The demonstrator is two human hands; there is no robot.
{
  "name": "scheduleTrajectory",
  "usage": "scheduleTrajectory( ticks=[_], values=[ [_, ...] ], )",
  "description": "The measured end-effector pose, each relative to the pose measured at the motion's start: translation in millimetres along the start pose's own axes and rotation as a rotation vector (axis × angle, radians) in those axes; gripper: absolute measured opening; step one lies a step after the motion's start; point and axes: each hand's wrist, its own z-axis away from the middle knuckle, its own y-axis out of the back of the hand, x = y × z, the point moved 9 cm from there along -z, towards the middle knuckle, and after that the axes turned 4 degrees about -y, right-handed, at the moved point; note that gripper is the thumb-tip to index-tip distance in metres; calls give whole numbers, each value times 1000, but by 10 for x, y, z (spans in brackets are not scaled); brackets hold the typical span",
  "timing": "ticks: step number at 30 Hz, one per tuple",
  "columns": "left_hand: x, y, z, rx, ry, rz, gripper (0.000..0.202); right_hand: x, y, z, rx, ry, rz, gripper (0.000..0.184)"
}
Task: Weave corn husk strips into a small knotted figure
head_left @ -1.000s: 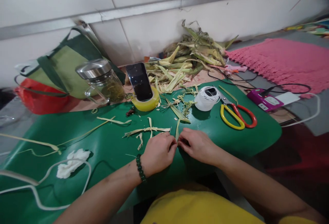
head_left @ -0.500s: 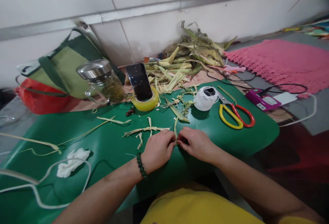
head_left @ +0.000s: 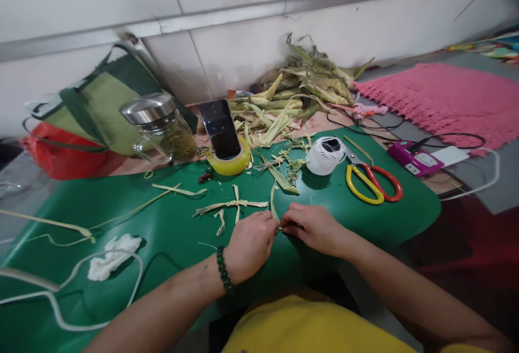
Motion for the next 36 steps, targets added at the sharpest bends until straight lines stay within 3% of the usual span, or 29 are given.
scheduleTrajectory(
  ticks=[8,16,21,25,30,36],
  values=[
    [-35,12,11,-12,40,29,21,-113,-107,15,34,87,261,17],
    [-46,11,33,-20,72,33,22,-98,-48,-94,-167,-23,190,12],
    [-69,-2,26,-13,91,31,21,-106,-6,-152,-217,-71,133,10],
    [-86,-1,19,-4,89,20,18,-62,8,-178,-178,-113,79,8],
    [-11,-20,28,-18,-17,-10,24,-14,-17,-172,-118,-104,31,9],
    [45,-71,46,-31,-89,-114,22,-46,14,-96,-19,128,-66,12]
  ],
)
